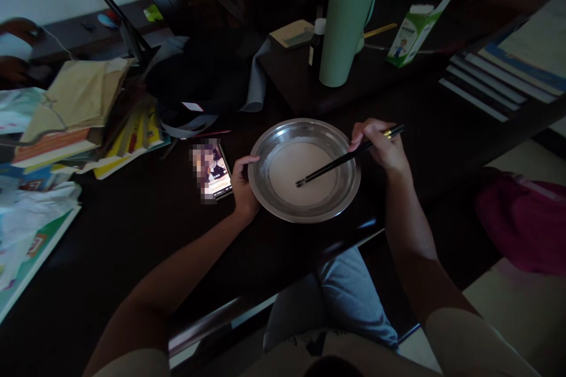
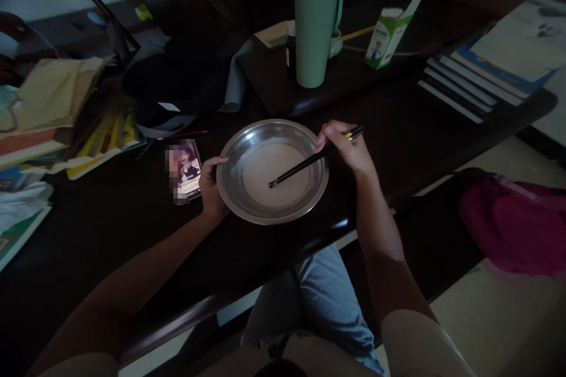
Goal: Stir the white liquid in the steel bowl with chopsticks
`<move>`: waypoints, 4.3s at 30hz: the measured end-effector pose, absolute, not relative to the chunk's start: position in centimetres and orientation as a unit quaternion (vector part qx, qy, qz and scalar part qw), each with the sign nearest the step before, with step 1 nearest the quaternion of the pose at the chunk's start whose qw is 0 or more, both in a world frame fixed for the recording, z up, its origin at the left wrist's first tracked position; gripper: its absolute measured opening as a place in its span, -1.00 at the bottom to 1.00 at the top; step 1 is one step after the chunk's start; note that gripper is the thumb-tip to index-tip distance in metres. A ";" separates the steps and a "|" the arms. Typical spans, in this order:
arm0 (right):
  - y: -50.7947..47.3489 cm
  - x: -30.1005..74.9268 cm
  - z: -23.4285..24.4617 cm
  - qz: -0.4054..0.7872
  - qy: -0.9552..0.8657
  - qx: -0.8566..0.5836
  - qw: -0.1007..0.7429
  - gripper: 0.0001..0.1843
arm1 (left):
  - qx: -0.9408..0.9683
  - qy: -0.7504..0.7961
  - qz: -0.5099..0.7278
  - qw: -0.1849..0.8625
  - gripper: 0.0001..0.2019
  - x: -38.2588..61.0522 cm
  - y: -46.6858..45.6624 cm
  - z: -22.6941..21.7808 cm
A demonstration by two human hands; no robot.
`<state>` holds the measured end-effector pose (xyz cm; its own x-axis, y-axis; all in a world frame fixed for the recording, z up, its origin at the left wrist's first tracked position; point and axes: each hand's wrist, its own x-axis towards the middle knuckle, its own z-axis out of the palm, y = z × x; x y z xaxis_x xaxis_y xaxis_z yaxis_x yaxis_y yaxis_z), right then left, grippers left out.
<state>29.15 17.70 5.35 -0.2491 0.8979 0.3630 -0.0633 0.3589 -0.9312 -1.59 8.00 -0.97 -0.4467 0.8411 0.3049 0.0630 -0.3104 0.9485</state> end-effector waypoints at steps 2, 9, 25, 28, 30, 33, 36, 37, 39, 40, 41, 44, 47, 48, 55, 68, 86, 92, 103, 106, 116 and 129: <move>17.6 29.1 5.5 0.471 -0.673 -0.318 0.474 -0.50 | 0.439 0.512 0.680 0.287 -0.71 -1.6 8.0 -0.9; 18.0 29.1 5.2 0.421 -0.651 -0.359 0.521 -0.49 | 0.444 0.507 0.682 0.283 -0.72 -1.6 8.0 -1.1; 18.1 29.0 5.4 0.411 -0.624 -0.368 0.554 -0.46 | 0.445 0.506 0.681 0.288 -0.69 -1.7 8.1 -1.4; 18.1 29.3 5.2 0.433 -0.609 -0.356 0.561 -0.45 | 0.439 0.513 0.678 0.293 -0.69 -1.7 8.1 -1.4; 17.9 29.3 5.2 0.455 -0.639 -0.334 0.522 -0.48 | 0.437 0.513 0.678 0.295 -0.68 -1.8 8.1 -1.3; 17.7 29.2 5.4 0.462 -0.691 -0.306 0.465 -0.53 | 0.440 0.515 0.674 0.295 -0.68 -1.8 8.0 -1.3; 17.8 29.0 5.4 0.437 -0.696 -0.325 0.468 -0.53 | 0.445 0.512 0.675 0.289 -0.69 -1.8 8.0 -1.2; 17.8 29.0 5.4 0.431 -0.686 -0.336 0.481 -0.53 | 0.447 0.510 0.677 0.286 -0.70 -1.7 8.0 -1.1; 18.0 29.1 5.3 0.425 -0.650 -0.358 0.518 -0.51 | 0.447 0.510 0.680 0.279 -0.71 -1.7 8.0 -1.1; 18.1 29.1 5.3 0.425 -0.631 -0.365 0.536 -0.49 | 0.447 0.511 0.679 0.279 -0.71 -1.7 8.0 -1.1; 18.1 29.1 5.3 0.427 -0.615 -0.370 0.549 -0.46 | 0.446 0.513 0.678 0.281 -0.71 -1.7 8.0 -1.0; 17.9 29.2 5.4 0.446 -0.616 -0.365 0.537 -0.42 | 0.447 0.512 0.674 0.289 -0.70 -1.7 8.0 -1.0; 17.6 29.2 5.5 0.464 -0.670 -0.331 0.475 -0.49 | 0.450 0.512 0.673 0.286 -0.72 -1.7 8.0 -1.0; 17.6 29.2 5.5 0.463 -0.684 -0.323 0.462 -0.51 | 0.449 0.515 0.672 0.284 -0.73 -1.7 8.0 -1.0; 18.0 29.2 5.2 0.425 -0.638 -0.362 0.530 -0.49 | 0.452 0.521 0.671 0.273 -0.73 -1.7 8.0 -1.1; 17.8 29.1 5.6 0.420 -0.678 -0.357 0.487 -0.48 | 0.442 0.523 0.672 0.284 -0.72 -1.6 8.0 -1.1; 18.0 29.0 5.5 0.418 -0.633 -0.372 0.535 -0.50 | 0.453 0.520 0.668 0.279 -0.71 -1.7 8.1 -1.3; 17.9 29.2 5.3 0.447 -0.627 -0.353 0.532 -0.45 | 0.459 0.514 0.668 0.280 -0.75 -1.8 8.0 -1.4; 18.1 29.2 5.4 0.413 -0.616 -0.375 0.556 -0.46 | 0.452 0.522 0.665 0.285 -0.74 -1.8 8.0 -1.1; 18.0 29.2 5.3 0.439 -0.614 -0.347 0.556 -0.47 | 0.444 0.516 0.670 0.295 -0.73 -1.7 8.0 -1.0; 17.8 29.3 5.6 0.428 -0.675 -0.334 0.500 -0.54 | 0.447 0.511 0.674 0.293 -0.70 -1.8 8.1 -1.3; 17.5 29.3 6.0 0.421 -0.709 -0.314 0.471 -0.57 | 0.455 0.511 0.669 0.291 -0.72 -2.0 8.0 -1.2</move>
<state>29.26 17.52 6.02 -0.3601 0.8414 0.4029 0.0492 0.4484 -0.8925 -2.00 8.05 -1.16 -0.4164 0.8538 0.3124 0.0765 -0.3095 0.9478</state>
